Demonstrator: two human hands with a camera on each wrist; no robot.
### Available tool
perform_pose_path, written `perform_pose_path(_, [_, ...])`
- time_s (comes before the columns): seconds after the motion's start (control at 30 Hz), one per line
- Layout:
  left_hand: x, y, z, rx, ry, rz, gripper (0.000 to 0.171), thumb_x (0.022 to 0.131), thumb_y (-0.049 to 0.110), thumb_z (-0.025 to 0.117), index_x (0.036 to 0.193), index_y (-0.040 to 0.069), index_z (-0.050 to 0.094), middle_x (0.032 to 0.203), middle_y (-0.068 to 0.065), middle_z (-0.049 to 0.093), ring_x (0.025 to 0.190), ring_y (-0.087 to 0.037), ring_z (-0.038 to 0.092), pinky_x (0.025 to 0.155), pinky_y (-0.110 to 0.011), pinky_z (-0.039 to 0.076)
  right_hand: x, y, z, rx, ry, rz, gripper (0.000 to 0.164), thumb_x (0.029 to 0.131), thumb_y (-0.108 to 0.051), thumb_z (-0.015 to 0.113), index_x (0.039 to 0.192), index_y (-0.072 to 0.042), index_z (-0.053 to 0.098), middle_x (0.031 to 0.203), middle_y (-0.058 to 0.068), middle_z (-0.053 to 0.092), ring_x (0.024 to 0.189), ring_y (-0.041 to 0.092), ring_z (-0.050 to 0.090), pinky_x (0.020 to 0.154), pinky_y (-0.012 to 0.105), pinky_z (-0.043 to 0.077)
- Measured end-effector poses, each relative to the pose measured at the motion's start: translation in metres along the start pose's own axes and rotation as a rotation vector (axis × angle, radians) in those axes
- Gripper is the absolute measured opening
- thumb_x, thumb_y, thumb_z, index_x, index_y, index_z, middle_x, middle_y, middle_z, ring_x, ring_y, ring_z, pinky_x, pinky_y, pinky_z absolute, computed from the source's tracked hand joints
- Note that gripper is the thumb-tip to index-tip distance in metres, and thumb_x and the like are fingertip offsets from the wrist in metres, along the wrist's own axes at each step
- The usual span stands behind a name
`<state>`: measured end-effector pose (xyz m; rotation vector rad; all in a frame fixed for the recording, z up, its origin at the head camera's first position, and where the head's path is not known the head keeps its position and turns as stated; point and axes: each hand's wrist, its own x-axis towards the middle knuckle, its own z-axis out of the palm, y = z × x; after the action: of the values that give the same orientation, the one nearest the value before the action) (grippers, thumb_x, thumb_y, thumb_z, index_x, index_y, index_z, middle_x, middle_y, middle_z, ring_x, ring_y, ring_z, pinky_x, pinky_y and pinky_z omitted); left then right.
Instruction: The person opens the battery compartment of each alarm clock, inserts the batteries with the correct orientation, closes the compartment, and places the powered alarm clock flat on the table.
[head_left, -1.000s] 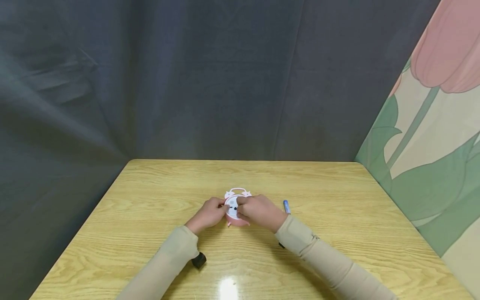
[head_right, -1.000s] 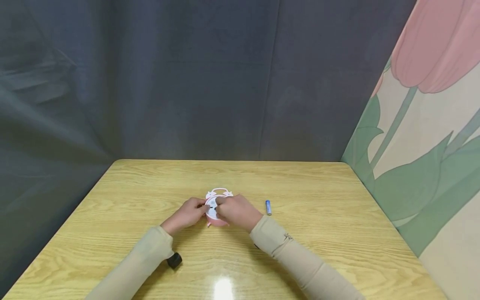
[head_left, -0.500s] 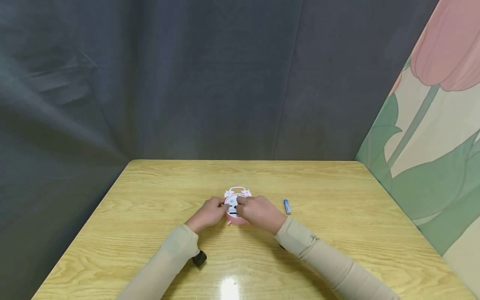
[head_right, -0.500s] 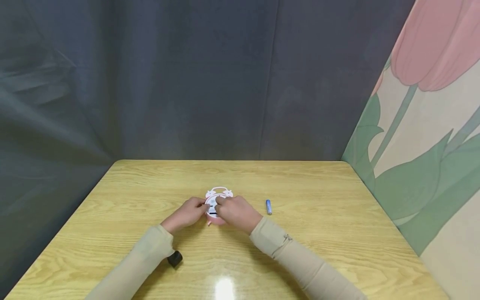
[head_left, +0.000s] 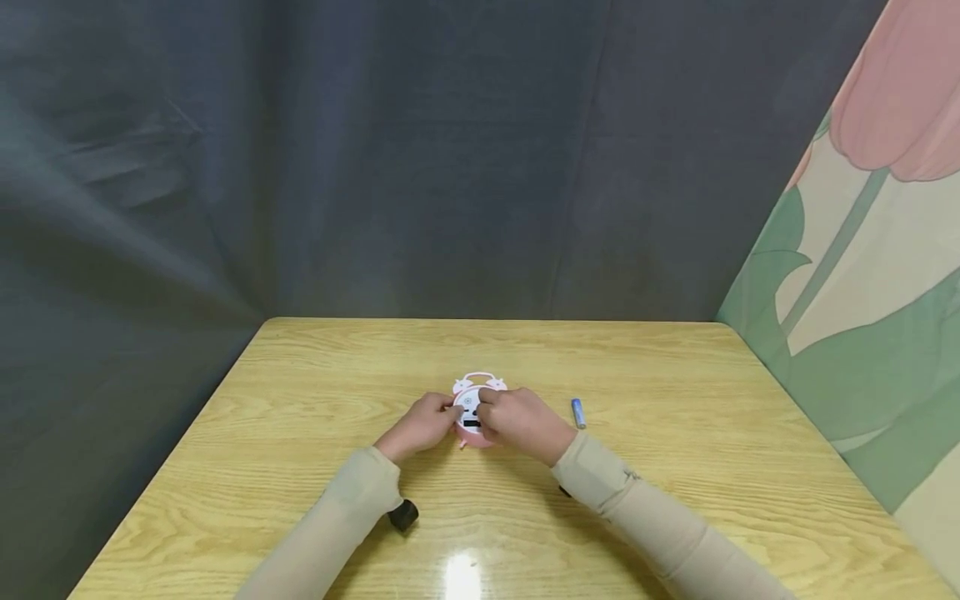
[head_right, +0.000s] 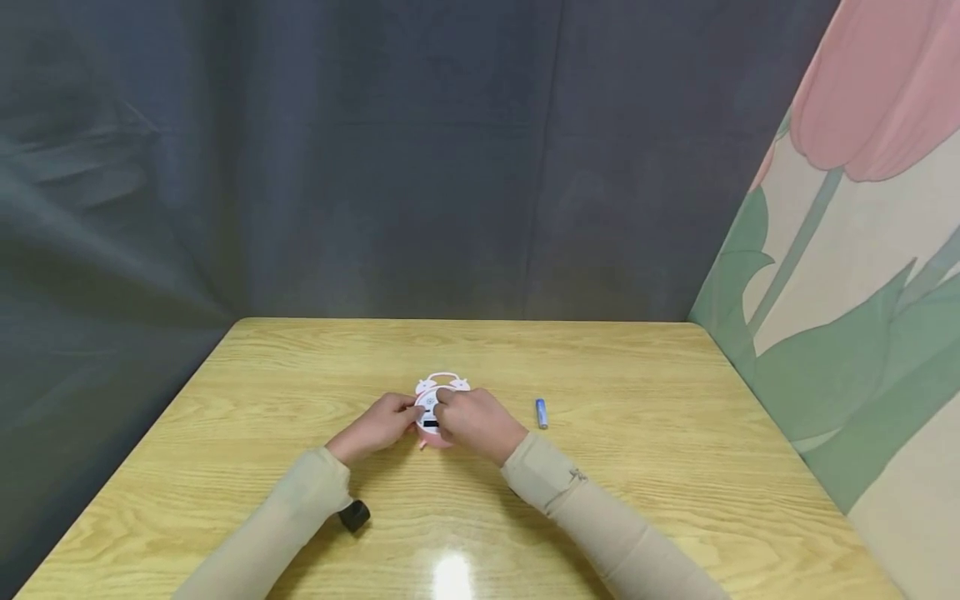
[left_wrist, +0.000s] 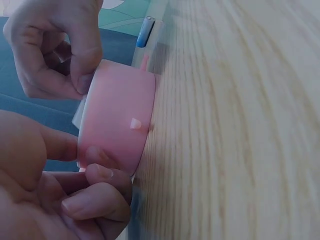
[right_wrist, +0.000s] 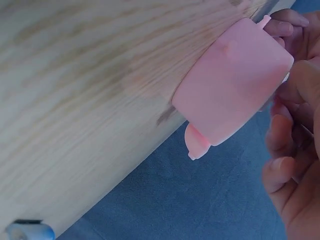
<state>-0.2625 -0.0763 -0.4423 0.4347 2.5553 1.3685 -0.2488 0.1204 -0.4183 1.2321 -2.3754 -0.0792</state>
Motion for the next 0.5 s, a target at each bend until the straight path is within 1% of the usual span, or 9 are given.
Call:
perform_pose_path(0.17, [0.001, -0.001, 0.001, -0.032, 0.007, 0.002, 0.026, 0.101, 0.01, 0.048, 0.085, 0.0, 0.065, 0.063, 0.001, 0.048, 0.052, -0.009, 0.038, 0.05, -0.023, 0.033, -0.004, 0.002, -0.004, 0.018, 0.053, 0.036, 0.02, 0.079, -0.004, 0.073, 0.069, -0.016, 0.06, 0.075, -0.005, 0.05, 0.055, 0.004, 0.037, 0.046, 0.02, 0.037])
perform_pose_path(0.3, [0.0, -0.001, 0.001, -0.051, 0.015, -0.019, 0.026, 0.101, 0.011, 0.048, 0.084, 0.002, 0.064, 0.063, 0.0, 0.049, 0.052, -0.009, 0.039, 0.049, -0.022, 0.033, -0.009, 0.011, -0.008, 0.006, 0.094, 0.09, 0.017, 0.08, -0.006, 0.074, 0.073, -0.015, 0.063, 0.077, -0.004, 0.052, 0.058, 0.005, 0.043, 0.048, 0.022, 0.042])
perform_pose_path(0.43, [0.0, 0.0, 0.002, -0.069, 0.022, -0.046, 0.027, 0.102, 0.013, 0.048, 0.081, 0.003, 0.063, 0.063, -0.001, 0.05, 0.051, -0.008, 0.039, 0.049, -0.022, 0.033, -0.019, 0.029, -0.011, -0.009, 0.123, 0.185, 0.016, 0.077, -0.004, 0.074, 0.072, -0.015, 0.063, 0.074, -0.005, 0.05, 0.055, 0.006, 0.045, 0.046, 0.025, 0.043])
perform_pose_path(0.5, [0.0, -0.001, 0.003, -0.068, 0.028, -0.051, 0.027, 0.102, 0.013, 0.049, 0.082, 0.003, 0.063, 0.063, -0.001, 0.051, 0.051, -0.009, 0.039, 0.05, -0.022, 0.034, -0.026, 0.04, -0.01, -0.012, 0.118, 0.245, 0.016, 0.076, -0.003, 0.072, 0.071, -0.015, 0.063, 0.073, -0.005, 0.051, 0.053, 0.006, 0.045, 0.044, 0.026, 0.042])
